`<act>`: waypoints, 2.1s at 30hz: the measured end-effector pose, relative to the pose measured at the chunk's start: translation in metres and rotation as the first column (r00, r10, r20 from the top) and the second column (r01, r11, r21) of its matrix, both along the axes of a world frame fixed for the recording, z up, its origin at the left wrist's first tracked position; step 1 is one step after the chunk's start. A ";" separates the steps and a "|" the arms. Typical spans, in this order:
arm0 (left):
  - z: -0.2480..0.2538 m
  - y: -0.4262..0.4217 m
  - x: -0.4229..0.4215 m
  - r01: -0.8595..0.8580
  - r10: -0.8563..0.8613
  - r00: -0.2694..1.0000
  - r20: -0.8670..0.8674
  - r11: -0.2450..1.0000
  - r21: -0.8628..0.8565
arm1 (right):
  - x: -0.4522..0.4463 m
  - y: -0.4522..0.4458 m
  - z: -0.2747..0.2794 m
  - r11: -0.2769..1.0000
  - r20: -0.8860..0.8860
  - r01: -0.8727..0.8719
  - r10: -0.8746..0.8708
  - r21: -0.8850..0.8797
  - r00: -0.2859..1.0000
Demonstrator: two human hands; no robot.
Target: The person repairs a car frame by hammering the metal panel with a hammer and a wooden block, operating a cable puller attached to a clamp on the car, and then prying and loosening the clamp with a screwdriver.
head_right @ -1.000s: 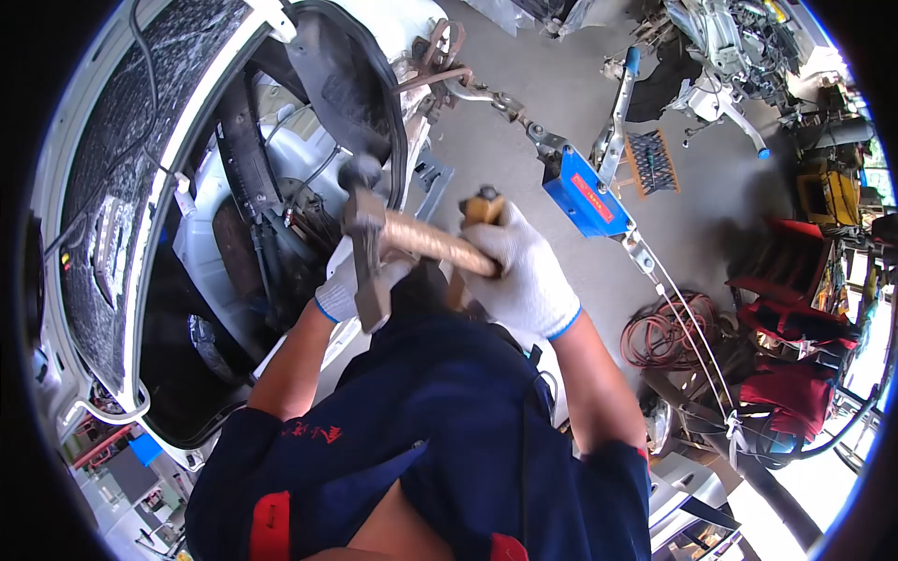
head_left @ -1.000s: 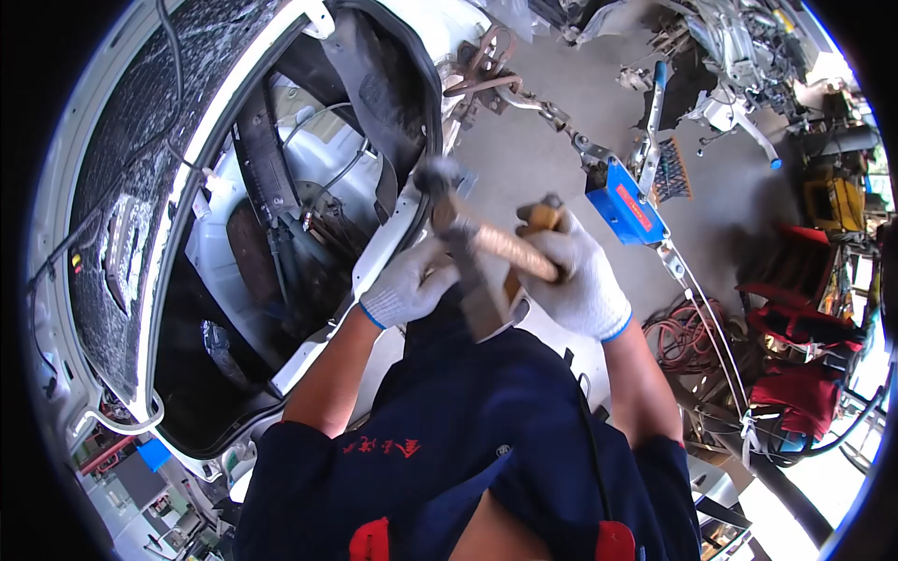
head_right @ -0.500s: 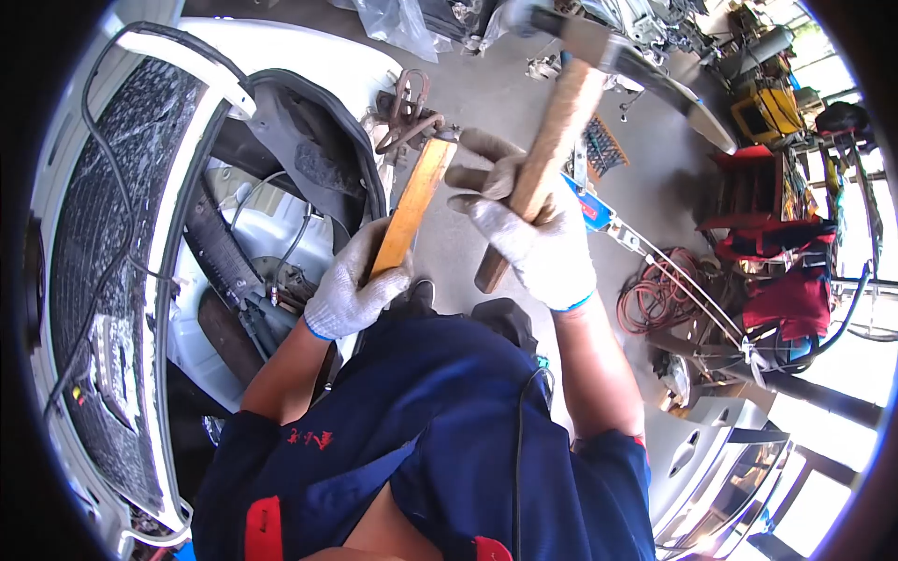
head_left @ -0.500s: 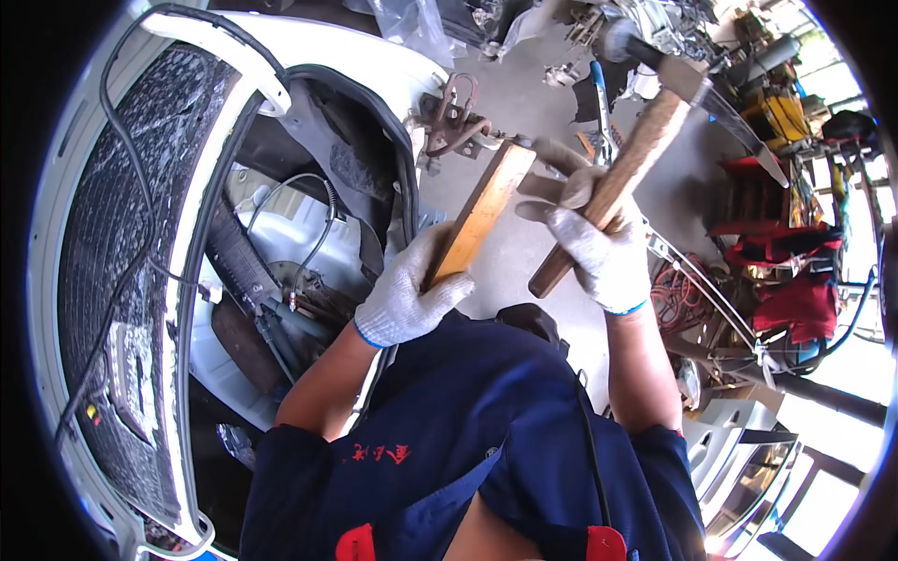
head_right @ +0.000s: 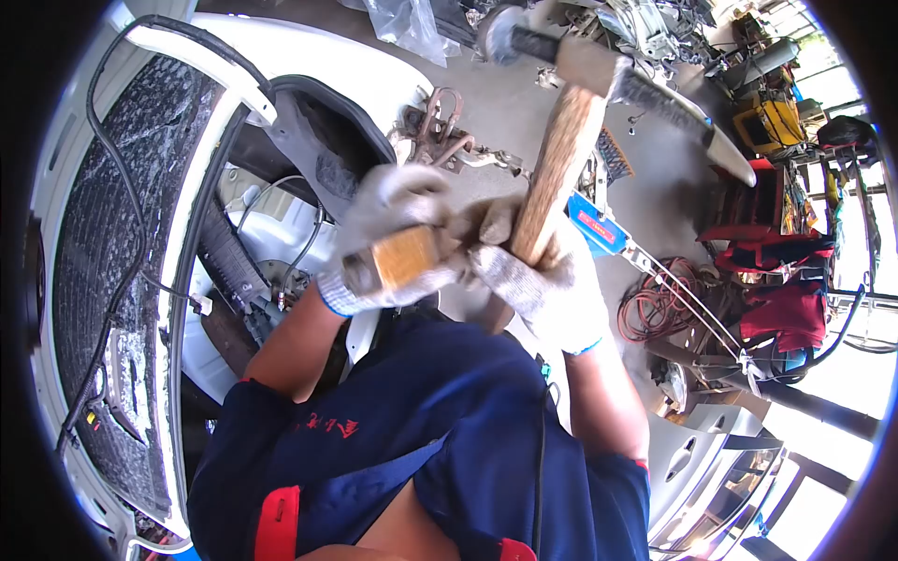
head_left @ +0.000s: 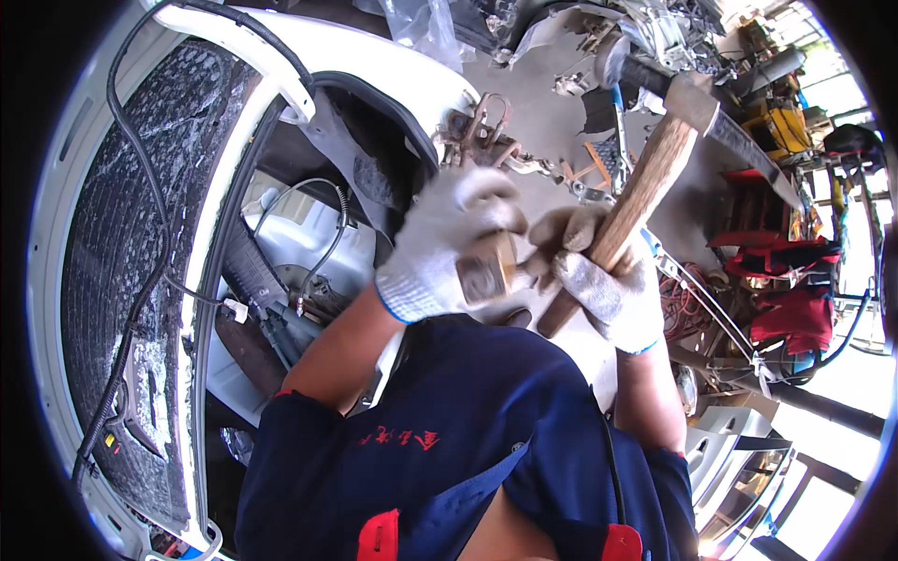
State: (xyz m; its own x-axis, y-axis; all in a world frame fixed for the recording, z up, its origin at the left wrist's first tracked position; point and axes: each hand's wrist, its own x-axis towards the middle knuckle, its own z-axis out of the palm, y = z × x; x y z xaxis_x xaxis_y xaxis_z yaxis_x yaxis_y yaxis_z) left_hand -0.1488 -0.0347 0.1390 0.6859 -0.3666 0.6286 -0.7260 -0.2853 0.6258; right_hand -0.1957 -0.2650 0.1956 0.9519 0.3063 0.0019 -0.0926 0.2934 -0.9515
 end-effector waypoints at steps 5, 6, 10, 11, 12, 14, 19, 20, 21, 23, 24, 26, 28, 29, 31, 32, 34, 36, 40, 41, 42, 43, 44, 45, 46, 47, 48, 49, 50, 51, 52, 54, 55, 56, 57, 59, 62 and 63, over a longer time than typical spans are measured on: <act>-0.009 0.039 0.051 -0.297 0.294 0.953 -0.081 0.954 -0.039 | -0.016 -0.035 -0.011 0.899 0.102 0.134 -0.100 -0.417 0.990; -0.014 0.047 0.065 -0.286 0.280 0.957 -0.076 0.955 -0.080 | -0.021 -0.041 -0.016 0.876 0.072 0.129 -0.108 -0.464 0.992; -0.042 0.054 0.102 -0.217 0.177 0.967 -0.183 0.949 -0.231 | -0.034 -0.047 -0.032 0.860 -0.033 0.183 -0.225 -0.477 0.974; -0.047 0.052 0.109 -0.241 0.197 0.960 -0.200 0.944 -0.227 | -0.036 -0.047 -0.033 0.860 -0.040 0.214 -0.261 -0.463 0.964; -0.054 0.047 0.113 -0.266 0.217 0.951 -0.221 0.938 -0.223 | -0.038 -0.048 -0.035 0.859 -0.051 0.243 -0.297 -0.450 0.954; -0.065 0.039 0.116 -0.307 0.237 0.926 -0.295 0.926 -0.219 | -0.041 -0.049 -0.038 0.852 -0.050 0.294 -0.348 -0.433 0.936; -0.066 0.028 0.123 -0.368 0.239 0.888 -0.393 0.881 -0.296 | -0.041 -0.050 -0.037 0.831 -0.074 0.296 -0.372 -0.470 0.925; -0.061 0.026 0.123 -0.376 0.245 0.877 -0.413 0.886 -0.273 | -0.040 -0.050 -0.038 0.827 -0.062 0.292 -0.364 -0.480 0.929; -0.059 0.025 0.124 -0.383 0.251 0.865 -0.435 0.889 -0.250 | -0.039 -0.050 -0.040 0.823 -0.051 0.288 -0.357 -0.490 0.933; -0.066 0.022 0.127 -0.350 0.237 0.897 -0.373 0.896 -0.273 | -0.036 -0.054 -0.048 0.795 0.041 0.253 -0.277 -0.551 0.960; -0.069 0.020 0.128 -0.333 0.230 0.914 -0.336 0.897 -0.292 | -0.035 -0.054 -0.048 0.782 0.043 0.237 -0.261 -0.577 0.964; -0.073 0.019 0.128 -0.291 0.200 0.936 -0.289 0.902 -0.320 | -0.034 -0.049 -0.045 0.773 0.019 0.217 -0.257 -0.596 0.966; -0.075 0.019 0.129 -0.241 0.153 0.952 -0.265 0.909 -0.341 | -0.031 -0.046 -0.045 0.774 0.009 0.206 -0.250 -0.599 0.968; -0.077 0.020 0.129 -0.216 0.129 0.958 -0.254 0.911 -0.352 | -0.030 -0.044 -0.044 0.774 0.003 0.200 -0.247 -0.600 0.969; -0.080 0.020 0.134 -0.259 0.165 0.945 -0.282 0.904 -0.340 | -0.027 -0.039 -0.043 0.754 0.020 0.211 -0.254 -0.623 0.967; -0.080 0.022 0.135 -0.288 0.203 0.938 -0.280 0.908 -0.306 | -0.026 -0.035 -0.039 0.733 0.035 0.207 -0.243 -0.648 0.969; -0.072 0.017 0.134 -0.279 0.221 0.954 -0.202 0.902 -0.330 | -0.022 -0.024 -0.029 0.666 0.104 0.217 -0.205 -0.714 0.973; -0.069 0.016 0.128 -0.310 0.229 0.935 -0.272 0.899 -0.308 | -0.017 -0.012 -0.006 0.622 0.132 0.153 -0.080 -0.768 0.988; -0.077 0.016 0.137 -0.241 0.184 0.960 -0.211 0.927 -0.289 | -0.009 0.012 0.011 0.648 0.258 0.088 0.171 -0.756 0.951; -0.080 0.013 0.133 -0.303 0.242 0.937 -0.254 0.922 -0.240 | -0.007 0.019 0.013 0.666 0.290 0.072 0.223 -0.742 0.931; -0.083 0.010 0.133 -0.330 0.300 0.943 -0.146 0.901 -0.282 | -0.004 0.026 0.016 0.675 0.261 0.020 0.258 -0.738 0.930; -0.078 0.011 0.130 -0.314 0.260 0.936 -0.238 0.922 -0.227 | 0.000 0.031 0.016 0.676 0.226 -0.026 0.281 -0.736 0.933; -0.086 0.012 0.132 -0.341 0.275 0.917 -0.288 0.916 -0.213 | 0.002 0.036 0.016 0.673 0.178 -0.053 0.269 -0.738 0.946; -0.089 0.011 0.135 -0.368 0.290 0.897 -0.334 0.909 -0.198 | 0.002 0.039 0.017 0.671 0.134 -0.078 0.258 -0.737 0.957; -0.089 0.013 0.141 -0.347 0.303 0.922 -0.242 0.923 -0.165 | 0.001 0.040 0.017 0.667 0.145 -0.064 0.254 -0.742 0.956; -0.091 0.016 0.145 -0.333 0.314 0.937 -0.151 0.934 -0.129 | 0.000 0.042 0.018 0.664 0.153 -0.056 0.253 -0.746 0.955; -0.090 0.013 0.146 -0.387 0.350 0.914 -0.205 0.905 -0.180 | -0.002 0.044 0.018 0.660 0.161 -0.051 0.256 -0.749 0.953; -0.087 0.014 0.146 -0.335 0.311 0.937 -0.156 0.929 -0.159 | -0.004 0.045 0.019 0.660 0.226 -0.016 0.280 -0.751 0.933; -0.087 0.014 0.143 -0.319 0.282 0.942 -0.183 0.922 -0.219 | -0.006 0.046 0.019 0.661 0.292 0.020 0.304 -0.750 0.907; -0.088 0.013 0.142 -0.299 0.249 0.947 -0.202 0.912 -0.280 | -0.006 0.046 0.020 0.665 0.362 0.062 0.324 -0.744 0.874; -0.095 0.011 0.148 -0.247 0.248 0.968 -0.039 0.910 -0.332 | -0.006 0.047 0.020 0.646 0.368 0.071 0.338 -0.760 0.866; -0.098 0.015 0.150 -0.295 0.296 0.955 -0.036 0.922 -0.253 | -0.003 0.049 0.017 0.604 0.376 0.098 0.355 -0.791 0.856; -0.094 0.011 0.146 -0.271 0.233 0.960 -0.155 0.909 -0.315 | -0.001 0.050 0.008 0.603 0.318 0.083 0.295 -0.794 0.901; -0.097 0.011 0.148 -0.297 0.261 0.953 -0.157 0.907 -0.298 | 0.004 0.050 -0.001 0.582 0.329 0.116 0.275 -0.805 0.903; -0.099 0.011 0.151 -0.323 0.288 0.945 -0.158 0.903 -0.283 | 0.006 0.050 -0.004 0.558 0.341 0.150 0.256 -0.816 0.905; -0.104 0.012 0.156 -0.363 0.350 0.932 -0.097 0.896 -0.256 | 0.003 0.056 0.004 0.561 0.355 0.149 0.280 -0.815 0.892; -0.101 0.011 0.157 -0.381 0.394 0.919 0.013 0.896 -0.226 | -0.008 0.060 0.025 0.674 0.512 0.150 0.378 -0.724 0.771; -0.101 0.012 0.159 -0.378 0.388 0.922 0.003 0.898 -0.228 | -0.011 0.061 0.033 0.676 0.598 0.204 0.419 -0.708 0.684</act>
